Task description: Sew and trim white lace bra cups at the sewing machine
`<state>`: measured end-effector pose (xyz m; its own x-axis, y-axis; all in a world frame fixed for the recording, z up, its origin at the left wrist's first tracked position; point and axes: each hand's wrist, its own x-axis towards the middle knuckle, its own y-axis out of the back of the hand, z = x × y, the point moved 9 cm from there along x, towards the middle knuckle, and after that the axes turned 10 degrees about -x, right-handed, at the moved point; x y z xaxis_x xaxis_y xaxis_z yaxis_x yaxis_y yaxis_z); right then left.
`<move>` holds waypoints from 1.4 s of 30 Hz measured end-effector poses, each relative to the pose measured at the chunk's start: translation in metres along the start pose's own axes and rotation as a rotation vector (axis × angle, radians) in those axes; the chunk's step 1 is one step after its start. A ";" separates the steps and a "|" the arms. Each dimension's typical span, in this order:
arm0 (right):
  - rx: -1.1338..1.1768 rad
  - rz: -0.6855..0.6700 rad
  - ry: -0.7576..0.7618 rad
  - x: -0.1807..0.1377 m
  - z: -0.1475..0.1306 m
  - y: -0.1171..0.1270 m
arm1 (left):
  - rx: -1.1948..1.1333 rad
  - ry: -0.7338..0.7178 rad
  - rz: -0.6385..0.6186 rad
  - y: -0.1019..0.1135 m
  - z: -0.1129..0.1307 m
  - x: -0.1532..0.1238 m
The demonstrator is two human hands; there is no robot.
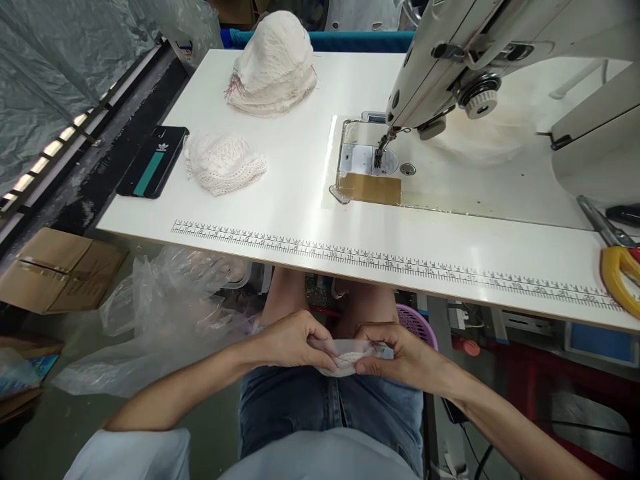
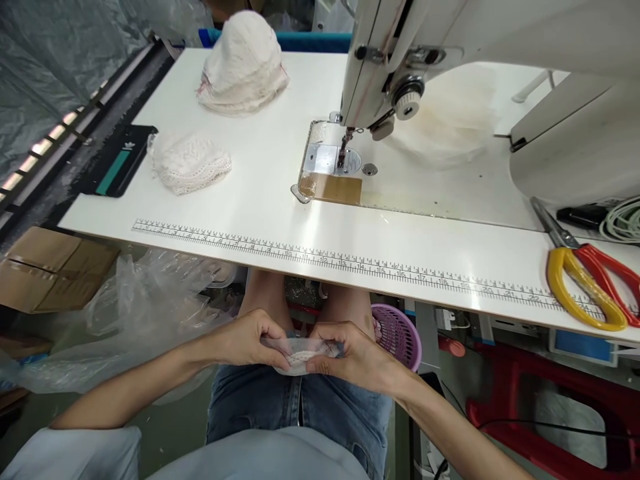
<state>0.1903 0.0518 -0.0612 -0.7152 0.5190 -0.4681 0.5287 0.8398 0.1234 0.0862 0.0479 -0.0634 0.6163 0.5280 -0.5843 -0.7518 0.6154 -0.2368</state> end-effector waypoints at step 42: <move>-0.324 0.103 0.023 0.002 -0.012 0.000 | 0.005 -0.028 0.107 0.009 -0.011 -0.003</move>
<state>0.1832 0.0546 -0.0519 -0.6779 0.6040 -0.4192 0.4283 0.7879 0.4425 0.0753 0.0453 -0.0718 0.5386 0.6069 -0.5845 -0.8127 0.5572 -0.1702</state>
